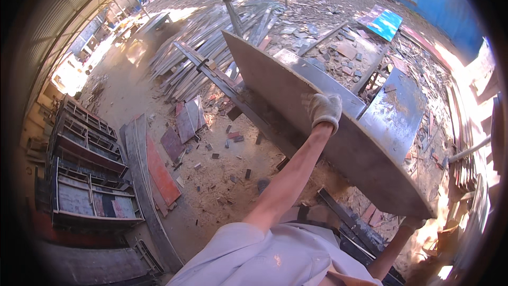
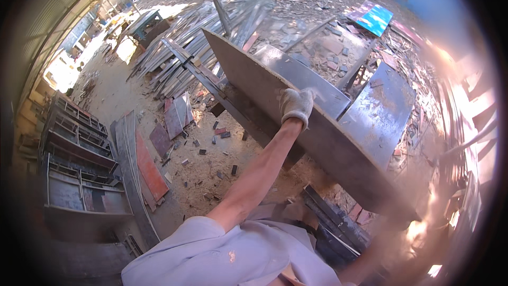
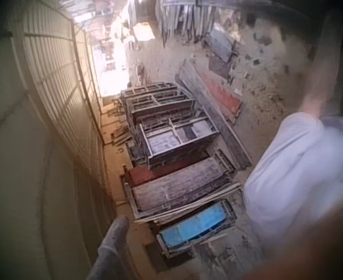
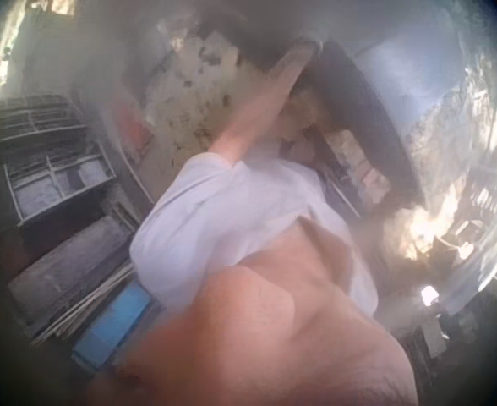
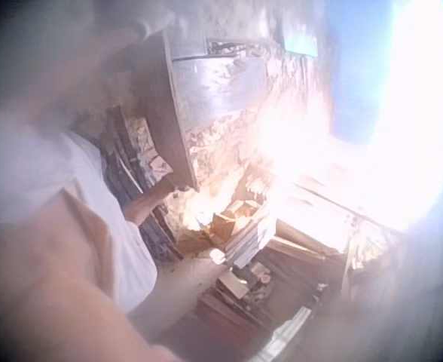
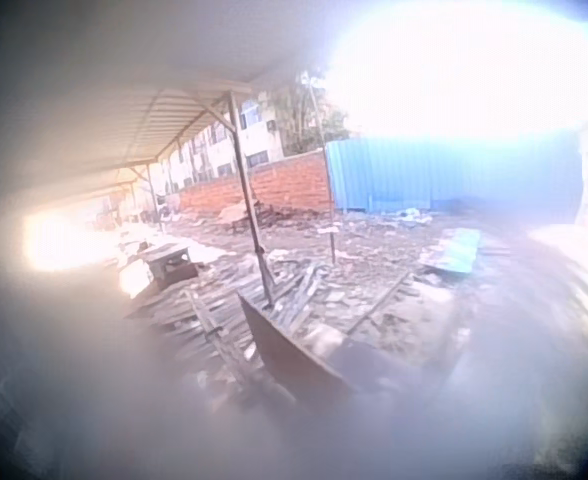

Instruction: The person uses a table saw to cut large wooden panels into smaller pieces. They position each panel, feed it through the saw, and stack the cut pieces on the floor.

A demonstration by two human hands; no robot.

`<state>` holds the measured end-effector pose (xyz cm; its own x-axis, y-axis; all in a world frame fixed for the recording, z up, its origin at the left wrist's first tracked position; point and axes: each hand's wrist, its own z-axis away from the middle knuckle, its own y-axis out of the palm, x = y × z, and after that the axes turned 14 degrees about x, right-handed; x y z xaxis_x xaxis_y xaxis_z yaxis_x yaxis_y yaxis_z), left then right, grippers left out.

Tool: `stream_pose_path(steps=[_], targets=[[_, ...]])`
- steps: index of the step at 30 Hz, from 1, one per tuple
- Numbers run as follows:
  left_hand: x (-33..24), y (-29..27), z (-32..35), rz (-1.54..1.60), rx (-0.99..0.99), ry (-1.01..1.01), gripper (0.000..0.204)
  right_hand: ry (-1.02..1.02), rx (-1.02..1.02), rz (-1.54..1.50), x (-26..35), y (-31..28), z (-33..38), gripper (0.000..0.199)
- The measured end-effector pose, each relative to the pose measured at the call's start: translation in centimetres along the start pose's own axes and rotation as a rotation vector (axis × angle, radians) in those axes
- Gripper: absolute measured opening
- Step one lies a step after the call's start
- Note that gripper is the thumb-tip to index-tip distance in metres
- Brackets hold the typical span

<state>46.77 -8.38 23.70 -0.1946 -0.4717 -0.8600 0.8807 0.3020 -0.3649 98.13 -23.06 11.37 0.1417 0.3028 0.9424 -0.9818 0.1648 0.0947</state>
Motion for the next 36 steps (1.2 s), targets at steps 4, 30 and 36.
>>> stream_pose_path(steps=[4,30,36], targets=[[-1.7,-2.5,-3.6,-0.179,-0.336,0.434,0.102,-0.105,-0.265,0.073,2.0,4.8,-0.9,0.068],[0.0,-3.7,-44.7,-1.303,0.743,0.718,0.055,0.434,-0.372,0.541,-24.9,24.7,-7.6,0.078],[7.5,-1.2,-51.9,-1.223,0.892,0.777,0.043,0.627,-0.413,0.774,-25.2,30.9,-6.3,0.067]])
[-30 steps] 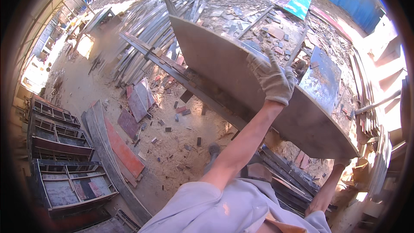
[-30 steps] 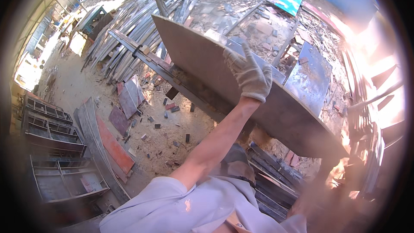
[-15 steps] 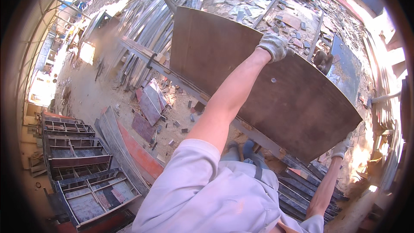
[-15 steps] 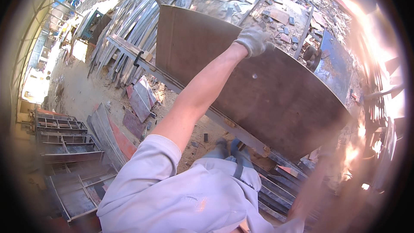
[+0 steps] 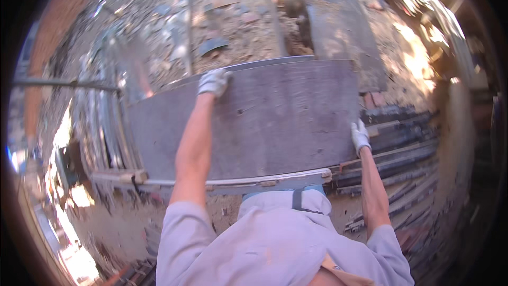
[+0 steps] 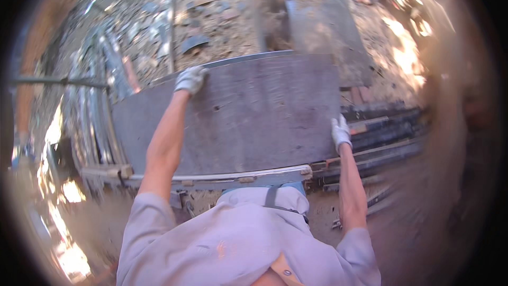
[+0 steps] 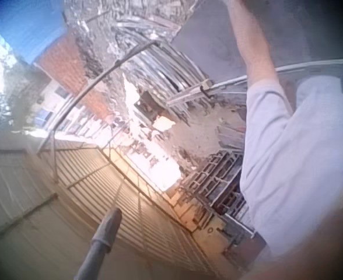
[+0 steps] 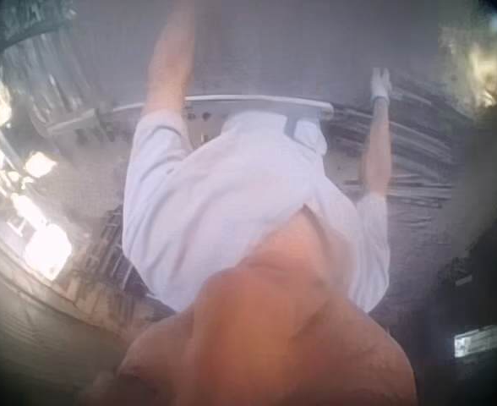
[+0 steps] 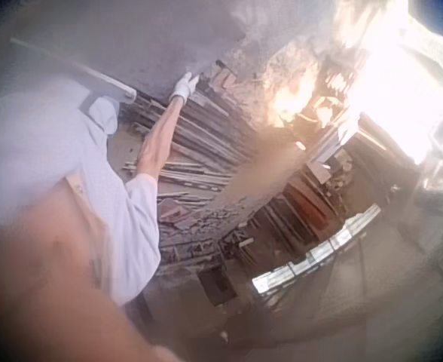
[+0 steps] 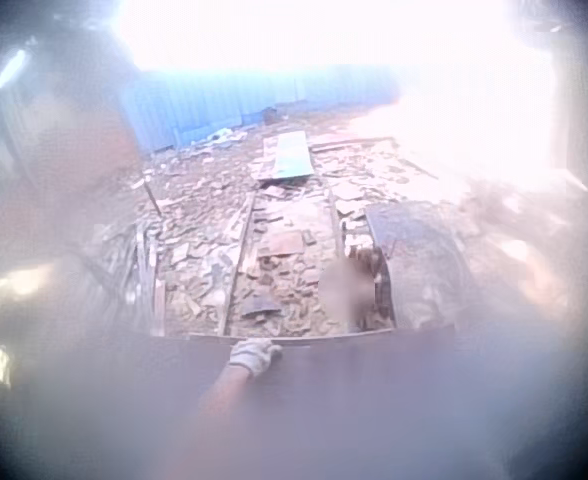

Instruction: The person uses a table saw to cut large wooden panels into smaller pieces. They position each panel, feed it through the saw, and stack the cut pieces on the floor.

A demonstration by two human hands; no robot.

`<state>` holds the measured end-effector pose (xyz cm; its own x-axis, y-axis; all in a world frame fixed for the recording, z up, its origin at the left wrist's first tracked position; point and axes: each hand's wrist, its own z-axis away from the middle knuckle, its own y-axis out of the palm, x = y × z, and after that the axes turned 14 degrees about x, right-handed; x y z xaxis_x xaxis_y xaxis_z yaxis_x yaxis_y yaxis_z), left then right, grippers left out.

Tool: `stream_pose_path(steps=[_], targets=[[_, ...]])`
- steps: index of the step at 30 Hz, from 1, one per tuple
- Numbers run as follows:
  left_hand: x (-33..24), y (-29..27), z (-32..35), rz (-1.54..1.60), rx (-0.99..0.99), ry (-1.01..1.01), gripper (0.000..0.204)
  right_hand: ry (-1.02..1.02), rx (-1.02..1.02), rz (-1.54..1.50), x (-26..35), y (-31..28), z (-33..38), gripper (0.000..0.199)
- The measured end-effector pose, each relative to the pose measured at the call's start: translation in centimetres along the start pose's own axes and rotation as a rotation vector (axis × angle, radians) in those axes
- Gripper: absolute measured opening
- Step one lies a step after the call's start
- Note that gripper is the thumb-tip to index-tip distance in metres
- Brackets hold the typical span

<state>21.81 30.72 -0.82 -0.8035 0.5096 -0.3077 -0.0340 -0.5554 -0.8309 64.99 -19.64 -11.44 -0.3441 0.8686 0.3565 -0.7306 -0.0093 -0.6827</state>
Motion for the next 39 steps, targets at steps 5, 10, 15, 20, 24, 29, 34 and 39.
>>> stream_pose_path(steps=[5,10,15,20,24,29,34,39], targets=[[6.5,3.1,1.6,-0.053,-0.116,0.093,0.032,0.195,0.061,-0.090,9.8,0.3,4.8,0.064],[6.1,4.7,0.3,-0.065,-0.066,0.131,0.036,0.267,0.062,-0.062,9.3,0.8,6.4,0.069],[7.6,6.9,1.0,-0.102,-0.087,0.171,0.054,0.312,0.096,-0.041,9.7,2.1,5.7,0.076],[7.3,8.4,0.7,-0.126,-0.113,0.137,0.058,0.183,0.016,-0.092,7.0,3.1,9.4,0.087],[7.3,8.8,1.5,-0.193,-0.130,0.055,0.066,0.230,-0.018,0.088,2.9,4.6,14.0,0.073],[1.9,13.1,11.0,-0.123,-0.028,-0.002,0.072,0.116,-0.096,0.160,0.0,6.7,12.9,0.075],[-2.2,20.5,26.2,-0.065,0.108,0.028,0.065,0.028,0.036,0.236,1.7,5.0,11.3,0.076],[-3.5,23.1,28.3,-0.040,-0.112,-0.018,0.062,0.016,0.094,0.333,4.3,3.2,8.6,0.081]])
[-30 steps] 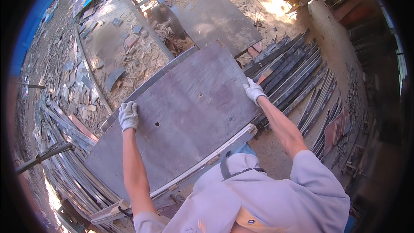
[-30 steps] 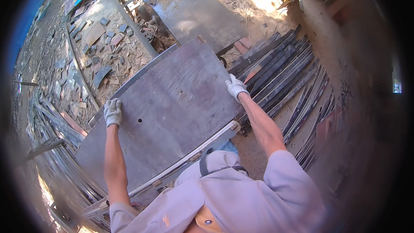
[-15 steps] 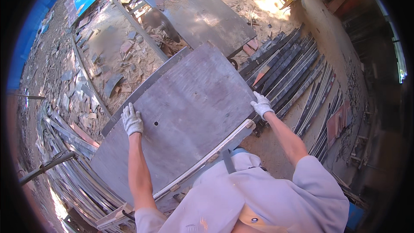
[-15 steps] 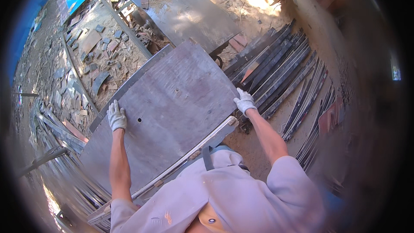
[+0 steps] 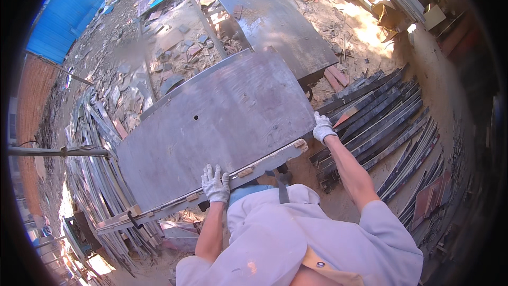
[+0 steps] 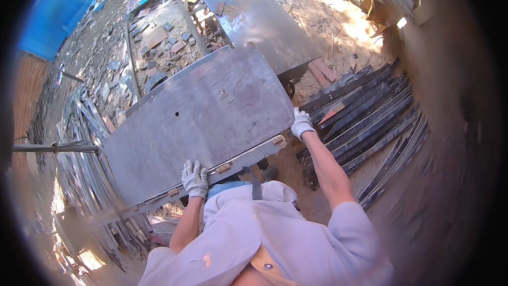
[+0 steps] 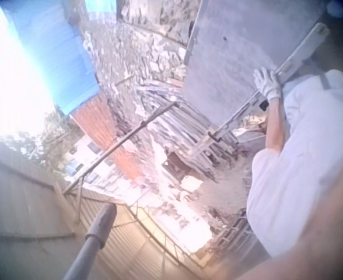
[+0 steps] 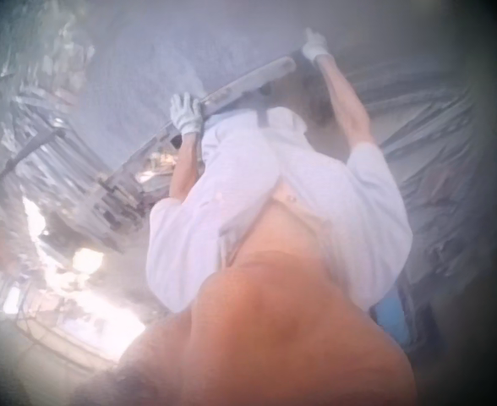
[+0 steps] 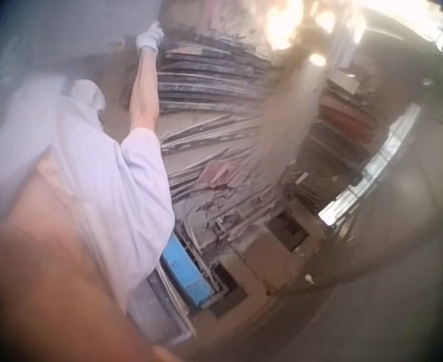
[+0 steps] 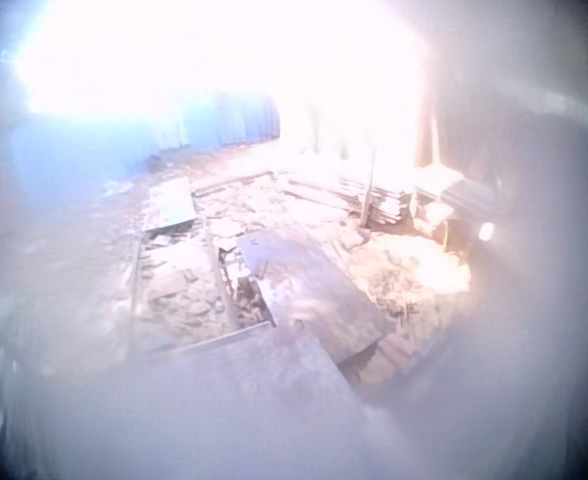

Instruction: The person uses a table saw to cut large wooden panels into smaller pieces. They position each panel, feed it through the saw, and stack the cut pieces on the floor.

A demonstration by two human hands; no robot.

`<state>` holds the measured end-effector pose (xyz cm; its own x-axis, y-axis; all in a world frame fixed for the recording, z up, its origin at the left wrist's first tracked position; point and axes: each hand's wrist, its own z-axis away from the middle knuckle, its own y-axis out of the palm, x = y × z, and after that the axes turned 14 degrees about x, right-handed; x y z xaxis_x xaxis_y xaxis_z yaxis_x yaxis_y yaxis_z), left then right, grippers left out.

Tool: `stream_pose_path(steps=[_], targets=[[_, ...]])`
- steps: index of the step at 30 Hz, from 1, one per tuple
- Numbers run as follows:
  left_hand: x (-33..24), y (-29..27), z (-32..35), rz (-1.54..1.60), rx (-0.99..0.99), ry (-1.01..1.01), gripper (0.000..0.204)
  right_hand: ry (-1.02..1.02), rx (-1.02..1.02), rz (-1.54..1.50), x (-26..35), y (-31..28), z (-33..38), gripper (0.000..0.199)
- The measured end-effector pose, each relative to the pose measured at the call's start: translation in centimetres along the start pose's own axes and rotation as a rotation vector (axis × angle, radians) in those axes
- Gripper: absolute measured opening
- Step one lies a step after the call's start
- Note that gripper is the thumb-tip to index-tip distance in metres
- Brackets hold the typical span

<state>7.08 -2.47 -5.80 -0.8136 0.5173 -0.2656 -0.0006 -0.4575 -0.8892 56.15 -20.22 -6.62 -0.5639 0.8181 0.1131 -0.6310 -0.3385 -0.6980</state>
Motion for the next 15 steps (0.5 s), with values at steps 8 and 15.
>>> stream_pose_path(steps=[8,15], targets=[[0.5,-1.6,-5.0,0.037,-0.102,0.008,0.056,-0.138,-0.209,0.133,-0.6,0.5,-5.1,0.076],[1.9,-3.7,-8.6,0.077,-0.113,-0.002,0.055,-0.274,-0.315,0.216,1.4,-1.9,-8.2,0.065]])
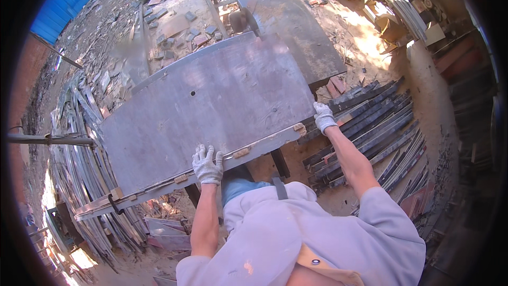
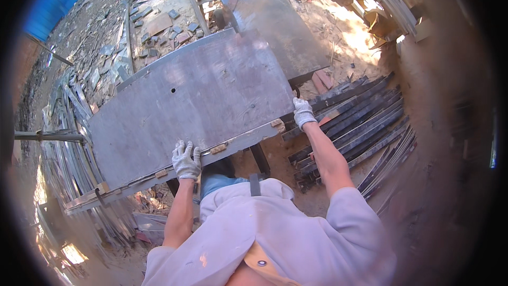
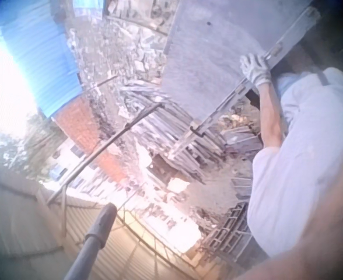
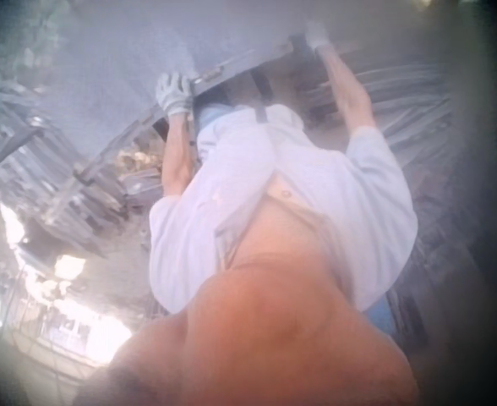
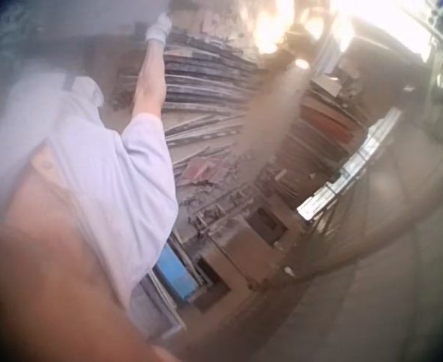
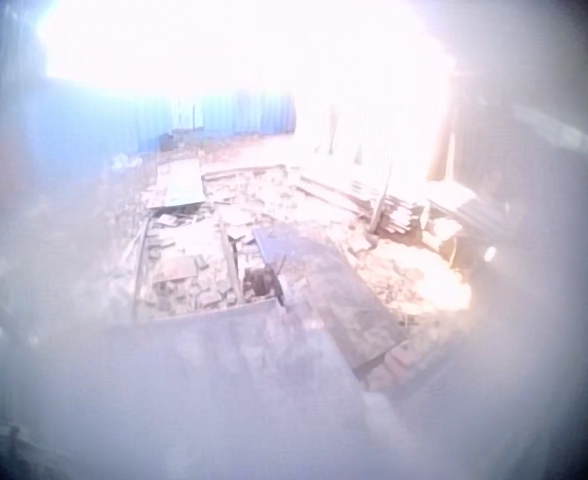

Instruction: The person uses a table saw to cut large wooden panels into smaller pieces. They position each panel, feed it through the saw, and stack the cut pieces on the floor.

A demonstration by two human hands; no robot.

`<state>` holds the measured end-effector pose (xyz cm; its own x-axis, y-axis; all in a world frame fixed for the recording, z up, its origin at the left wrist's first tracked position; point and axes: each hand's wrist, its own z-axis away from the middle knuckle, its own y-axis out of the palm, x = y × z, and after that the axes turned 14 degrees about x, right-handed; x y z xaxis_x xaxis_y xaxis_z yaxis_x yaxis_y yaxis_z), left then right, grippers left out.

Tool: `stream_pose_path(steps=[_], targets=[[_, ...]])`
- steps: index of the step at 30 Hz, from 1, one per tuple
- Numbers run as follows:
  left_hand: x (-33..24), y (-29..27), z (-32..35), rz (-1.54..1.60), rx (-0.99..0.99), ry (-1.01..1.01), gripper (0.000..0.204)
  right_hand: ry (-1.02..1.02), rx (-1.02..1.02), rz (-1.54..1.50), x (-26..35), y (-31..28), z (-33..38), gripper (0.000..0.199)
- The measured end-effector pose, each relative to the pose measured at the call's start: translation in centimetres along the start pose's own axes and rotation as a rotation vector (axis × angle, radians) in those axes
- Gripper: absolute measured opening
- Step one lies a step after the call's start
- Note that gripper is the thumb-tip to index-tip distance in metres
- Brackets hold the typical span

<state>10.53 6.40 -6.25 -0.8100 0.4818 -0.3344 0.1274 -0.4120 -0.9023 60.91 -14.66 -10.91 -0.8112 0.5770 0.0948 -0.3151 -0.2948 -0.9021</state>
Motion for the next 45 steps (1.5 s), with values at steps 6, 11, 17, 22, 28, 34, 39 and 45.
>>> stream_pose_path(steps=[6,11,17,22,28,34,39,45], targets=[[0.4,0.1,-1.0,0.003,-0.028,0.004,0.055,-0.016,-0.018,0.029,-0.5,0.2,-0.6,0.066],[0.4,-0.2,-1.8,0.023,-0.022,-0.011,0.054,-0.010,0.008,0.023,0.0,-0.2,-1.6,0.068],[0.5,-0.3,-2.4,0.015,-0.047,0.008,0.054,0.017,0.022,0.062,-0.9,1.0,-2.2,0.071],[0.7,-0.1,-2.8,0.012,-0.047,-0.003,0.055,-0.083,-0.049,0.089,-1.2,0.6,-3.2,0.074],[0.9,-1.1,-5.5,-0.009,-0.045,-0.007,0.053,-0.175,-0.031,0.050,-1.3,-1.2,-5.8,0.078],[1.6,-2.5,-9.2,-0.020,-0.059,-0.006,0.052,-0.184,-0.062,0.060,0.5,-3.6,-9.4,0.075],[2.0,-3.7,-13.0,-0.021,-0.071,-0.001,0.050,-0.192,-0.063,0.085,0.9,-5.5,-12.7,0.073],[3.1,-4.8,-17.5,-0.051,-0.117,0.010,0.049,-0.201,-0.055,0.054,2.5,-8.2,-16.9,0.071]])
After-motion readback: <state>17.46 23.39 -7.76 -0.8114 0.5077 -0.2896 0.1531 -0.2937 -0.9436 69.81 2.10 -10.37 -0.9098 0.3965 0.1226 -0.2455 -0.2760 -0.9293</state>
